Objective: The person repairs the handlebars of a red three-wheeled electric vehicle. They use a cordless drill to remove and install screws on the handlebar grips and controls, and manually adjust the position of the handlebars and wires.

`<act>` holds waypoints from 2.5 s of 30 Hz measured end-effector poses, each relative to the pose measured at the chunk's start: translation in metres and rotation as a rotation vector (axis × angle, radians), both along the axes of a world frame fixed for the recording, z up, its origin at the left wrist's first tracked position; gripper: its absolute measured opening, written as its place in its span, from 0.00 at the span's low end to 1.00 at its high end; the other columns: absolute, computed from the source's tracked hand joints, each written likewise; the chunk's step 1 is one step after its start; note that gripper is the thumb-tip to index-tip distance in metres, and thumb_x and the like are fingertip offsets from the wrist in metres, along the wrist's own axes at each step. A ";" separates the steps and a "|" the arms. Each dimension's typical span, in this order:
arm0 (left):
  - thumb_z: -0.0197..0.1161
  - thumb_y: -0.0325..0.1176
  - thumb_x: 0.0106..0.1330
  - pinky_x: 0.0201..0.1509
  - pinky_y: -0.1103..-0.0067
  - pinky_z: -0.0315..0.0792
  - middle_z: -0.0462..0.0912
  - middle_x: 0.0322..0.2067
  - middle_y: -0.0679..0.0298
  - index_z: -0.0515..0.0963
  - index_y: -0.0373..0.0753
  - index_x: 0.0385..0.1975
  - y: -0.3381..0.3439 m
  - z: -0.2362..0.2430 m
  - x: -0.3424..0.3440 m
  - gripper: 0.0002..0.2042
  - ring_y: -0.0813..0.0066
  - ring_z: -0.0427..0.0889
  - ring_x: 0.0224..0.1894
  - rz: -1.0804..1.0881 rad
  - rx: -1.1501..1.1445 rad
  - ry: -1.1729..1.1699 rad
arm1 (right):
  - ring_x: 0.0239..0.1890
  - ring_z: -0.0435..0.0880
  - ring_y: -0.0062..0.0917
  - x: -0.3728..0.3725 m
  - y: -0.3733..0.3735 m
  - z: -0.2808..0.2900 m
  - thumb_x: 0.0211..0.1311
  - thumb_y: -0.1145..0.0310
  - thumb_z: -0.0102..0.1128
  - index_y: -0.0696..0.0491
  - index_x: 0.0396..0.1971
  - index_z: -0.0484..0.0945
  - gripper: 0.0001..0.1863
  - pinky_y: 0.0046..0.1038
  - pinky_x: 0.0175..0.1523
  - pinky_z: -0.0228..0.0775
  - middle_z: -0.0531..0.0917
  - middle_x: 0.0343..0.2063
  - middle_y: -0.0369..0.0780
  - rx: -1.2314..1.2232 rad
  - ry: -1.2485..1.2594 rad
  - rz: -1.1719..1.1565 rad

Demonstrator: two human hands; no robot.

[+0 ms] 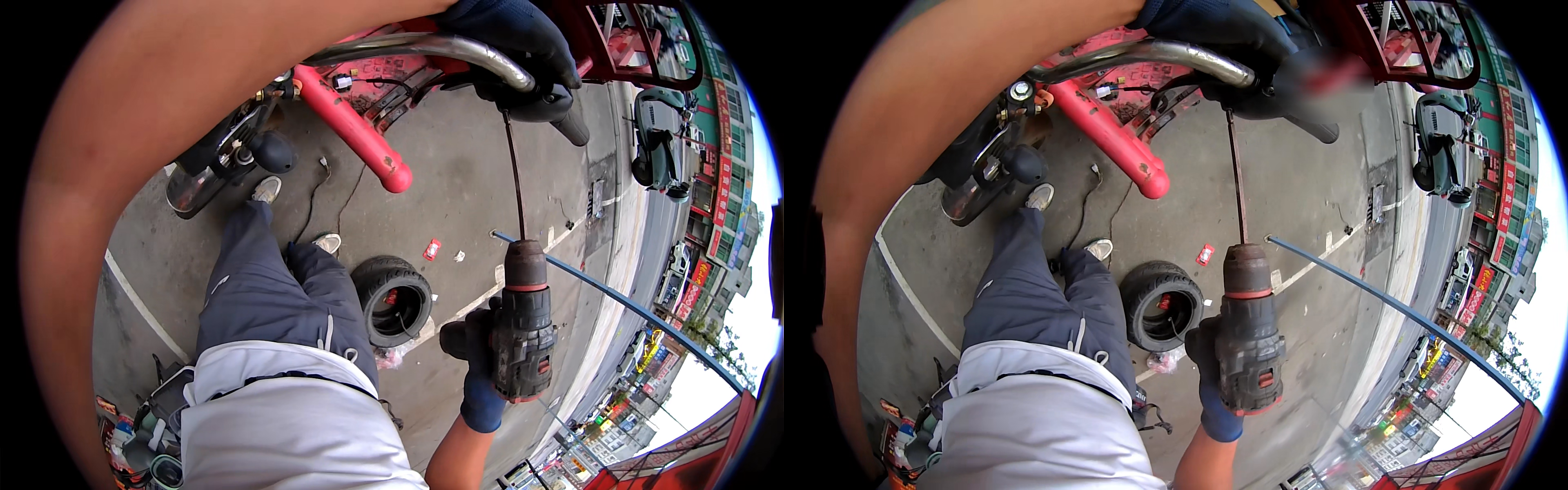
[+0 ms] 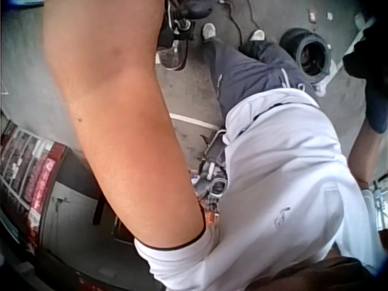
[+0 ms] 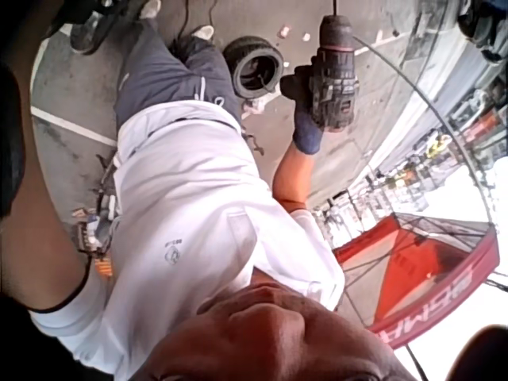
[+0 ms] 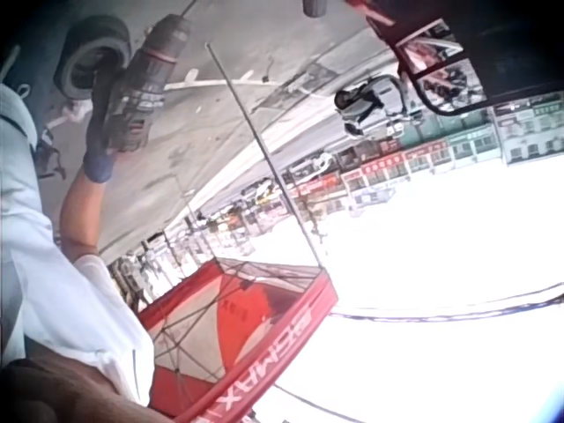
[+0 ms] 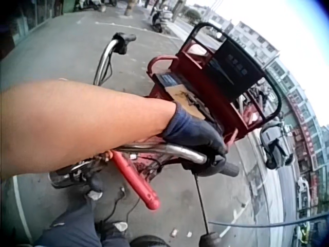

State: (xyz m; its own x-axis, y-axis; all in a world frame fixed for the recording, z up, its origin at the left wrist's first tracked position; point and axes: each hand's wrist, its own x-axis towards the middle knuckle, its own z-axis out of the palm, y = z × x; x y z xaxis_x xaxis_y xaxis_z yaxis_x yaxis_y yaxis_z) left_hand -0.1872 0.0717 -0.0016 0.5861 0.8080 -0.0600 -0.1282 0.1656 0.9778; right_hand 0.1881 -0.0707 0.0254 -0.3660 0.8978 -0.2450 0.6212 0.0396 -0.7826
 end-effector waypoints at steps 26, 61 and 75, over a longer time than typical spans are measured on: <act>0.56 0.41 0.69 0.33 0.79 0.74 0.82 0.31 0.65 0.80 0.40 0.41 0.010 0.002 0.019 0.13 0.79 0.79 0.28 0.224 -0.141 0.188 | 0.50 0.80 0.37 0.010 -0.023 -0.037 0.61 0.58 0.63 0.51 0.53 0.77 0.22 0.36 0.54 0.70 0.81 0.49 0.43 0.108 -0.307 0.079; 0.50 0.34 0.70 0.55 0.76 0.72 0.77 0.47 0.56 0.71 0.39 0.56 0.002 -0.009 0.011 0.16 0.64 0.78 0.49 0.209 0.239 0.350 | 0.41 0.82 0.38 -0.009 -0.036 -0.100 0.55 0.66 0.67 0.46 0.43 0.82 0.15 0.36 0.45 0.75 0.83 0.40 0.40 0.650 -0.029 0.172; 0.52 0.31 0.68 0.56 0.69 0.72 0.78 0.48 0.51 0.69 0.36 0.57 -0.002 0.029 0.029 0.18 0.57 0.80 0.49 0.163 0.392 0.625 | 0.38 0.79 0.40 -0.008 -0.029 -0.099 0.50 0.67 0.68 0.50 0.41 0.78 0.16 0.38 0.45 0.71 0.80 0.37 0.44 0.362 0.280 0.008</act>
State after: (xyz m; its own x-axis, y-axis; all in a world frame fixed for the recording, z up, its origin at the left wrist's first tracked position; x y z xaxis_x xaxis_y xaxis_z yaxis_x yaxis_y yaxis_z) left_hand -0.1580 0.0701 0.0276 0.4085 0.9122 -0.0321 0.4767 -0.1833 0.8598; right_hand 0.1799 -0.0993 -0.0733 -0.3807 0.9043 0.1930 0.3864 0.3452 -0.8553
